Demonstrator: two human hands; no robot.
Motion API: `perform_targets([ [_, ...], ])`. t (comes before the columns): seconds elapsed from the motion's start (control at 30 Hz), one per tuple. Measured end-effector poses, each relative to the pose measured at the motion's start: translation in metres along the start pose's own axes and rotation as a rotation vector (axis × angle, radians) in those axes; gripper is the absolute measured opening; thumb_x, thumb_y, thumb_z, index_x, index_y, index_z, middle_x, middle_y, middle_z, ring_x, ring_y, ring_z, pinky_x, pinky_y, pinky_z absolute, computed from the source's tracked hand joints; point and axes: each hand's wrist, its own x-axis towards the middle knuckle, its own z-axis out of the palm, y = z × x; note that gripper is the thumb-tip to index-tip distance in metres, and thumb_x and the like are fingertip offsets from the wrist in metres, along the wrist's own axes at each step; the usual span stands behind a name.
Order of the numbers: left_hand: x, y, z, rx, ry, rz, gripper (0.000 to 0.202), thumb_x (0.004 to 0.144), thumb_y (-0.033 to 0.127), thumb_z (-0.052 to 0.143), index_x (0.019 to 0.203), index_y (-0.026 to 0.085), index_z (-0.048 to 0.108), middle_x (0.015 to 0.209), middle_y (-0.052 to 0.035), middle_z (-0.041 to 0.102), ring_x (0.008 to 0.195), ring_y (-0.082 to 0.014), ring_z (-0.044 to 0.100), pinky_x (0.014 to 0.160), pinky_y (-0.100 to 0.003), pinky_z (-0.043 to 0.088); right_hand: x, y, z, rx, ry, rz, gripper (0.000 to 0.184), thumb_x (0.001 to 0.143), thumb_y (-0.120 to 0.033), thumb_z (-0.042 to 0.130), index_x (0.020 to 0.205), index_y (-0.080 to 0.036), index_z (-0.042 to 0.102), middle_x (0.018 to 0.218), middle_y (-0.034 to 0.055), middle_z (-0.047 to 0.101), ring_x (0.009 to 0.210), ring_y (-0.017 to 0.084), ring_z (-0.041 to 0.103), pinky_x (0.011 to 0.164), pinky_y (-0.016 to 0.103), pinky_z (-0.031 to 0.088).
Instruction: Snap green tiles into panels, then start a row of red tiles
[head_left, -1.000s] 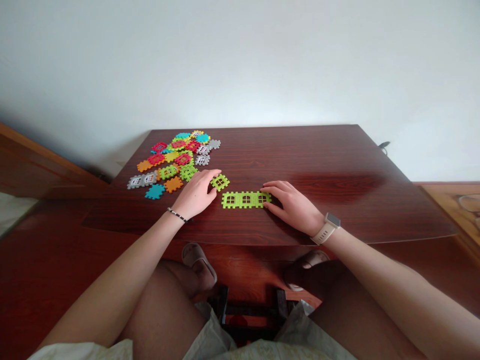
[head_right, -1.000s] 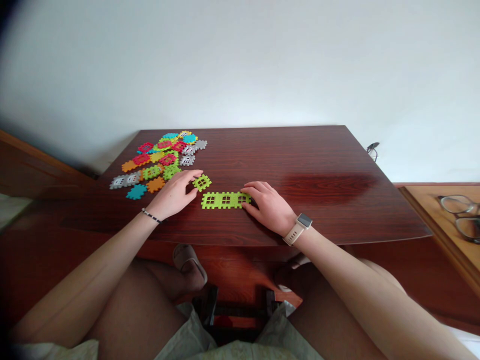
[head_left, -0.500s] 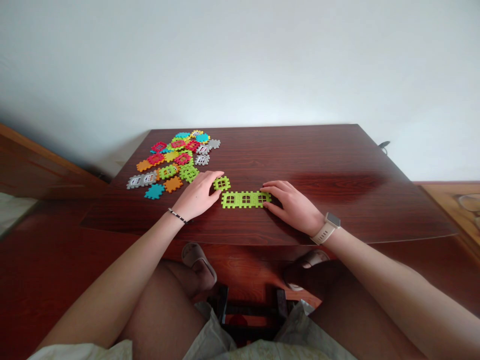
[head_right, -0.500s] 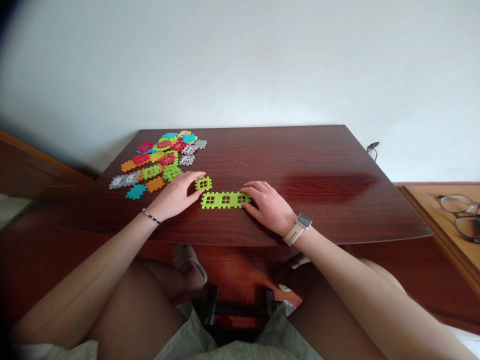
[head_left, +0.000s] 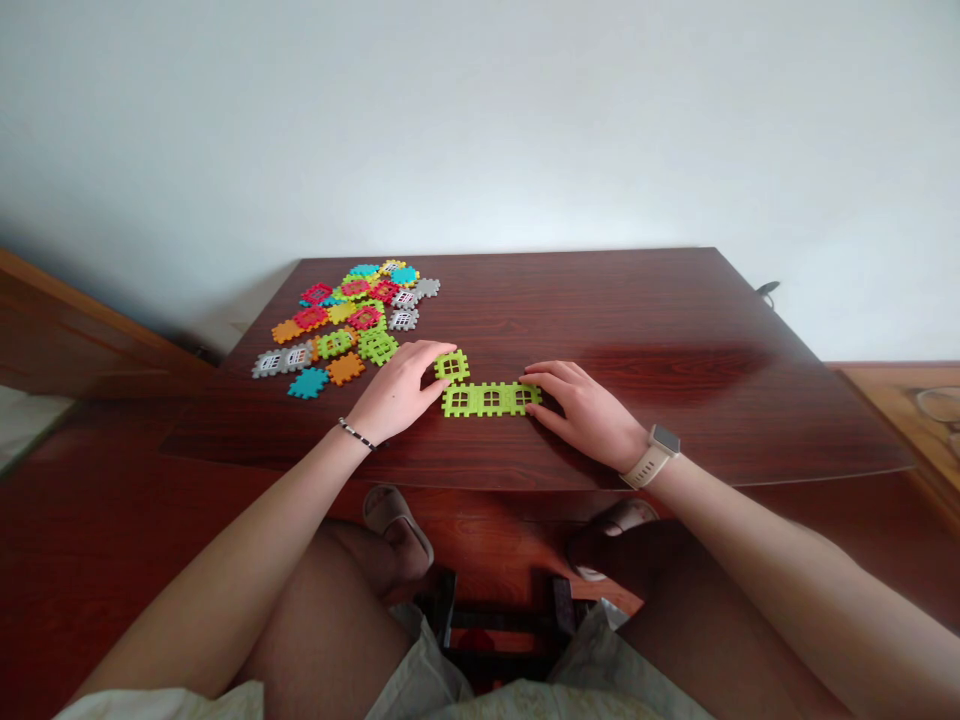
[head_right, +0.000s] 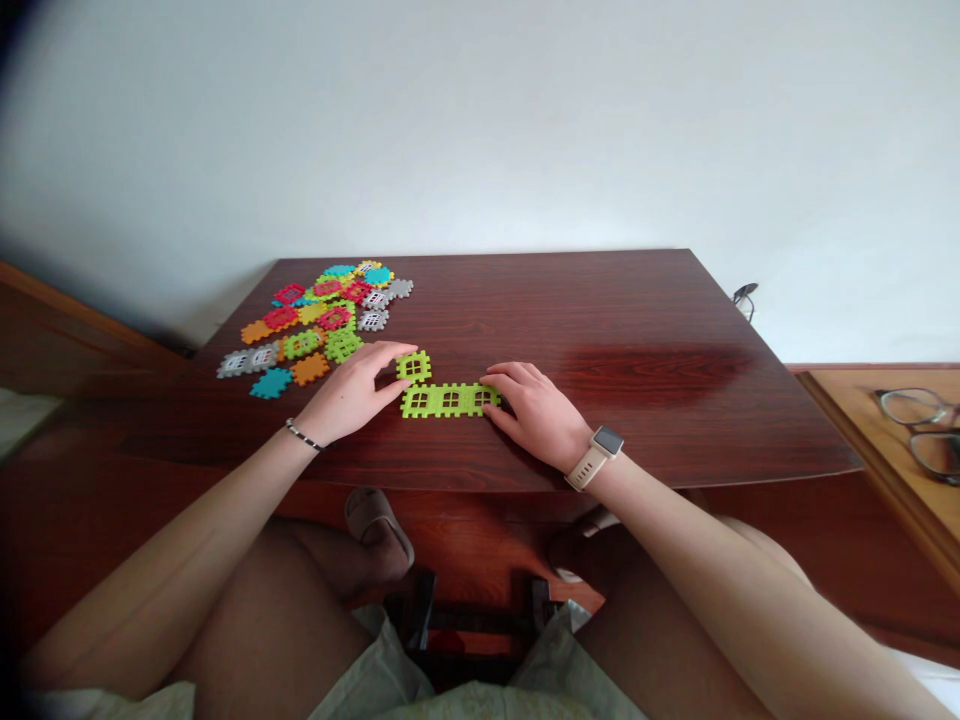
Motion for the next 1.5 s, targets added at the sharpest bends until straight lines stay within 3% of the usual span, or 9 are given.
perform_targets([
  [0.3,0.0004,0.0047,-0.0002,-0.015,0.005,0.115,0.034,0.100,0.012,0.065,0.132,0.024,0.070,0.139,-0.0093,0.072,0.131,-0.0278,0.066,0.120,-0.051,0.052,0.0009,-0.0009,-0.0001,0.005,0.001,0.001,0.032,0.108,-0.032,0.064,0.136,-0.020,0.072,0.141,0.0168,0.072,0.132,0.037,0.066,0.118,0.061,0.055],
  [0.83,0.0004,0.0036,0.0065,0.021,0.025,0.143,0.018,0.103,0.012,0.062,0.110,0.022,0.076,0.138,-0.0106,0.070,0.129,-0.0294,0.064,0.117,-0.055,0.053,0.0014,-0.0008,-0.0001,0.007,-0.002,0.007,0.031,0.107,-0.032,0.064,0.136,-0.022,0.072,0.141,0.0159,0.072,0.132,0.036,0.066,0.118,0.061,0.055],
  [1.17,0.0006,0.0066,0.0062,0.031,0.025,0.155,0.019,0.104,0.011,0.060,0.107,0.022,0.077,0.138,-0.0100,0.070,0.128,-0.0288,0.065,0.116,-0.054,0.054,0.0016,-0.0018,-0.0004,0.005,-0.008,0.006,0.032,0.108,-0.032,0.062,0.136,-0.020,0.072,0.141,0.0171,0.071,0.132,0.036,0.065,0.118,0.060,0.054],
  [1.5,0.0007,0.0079,0.0046,0.017,0.017,0.141,0.020,0.104,0.013,0.060,0.106,0.023,0.078,0.138,-0.0099,0.069,0.128,-0.0289,0.064,0.116,-0.055,0.054,0.0018,-0.0029,-0.0016,0.023,-0.004,0.017,0.033,0.107,-0.033,0.062,0.137,-0.025,0.072,0.140,0.0150,0.072,0.132,0.036,0.066,0.117,0.062,0.055],
])
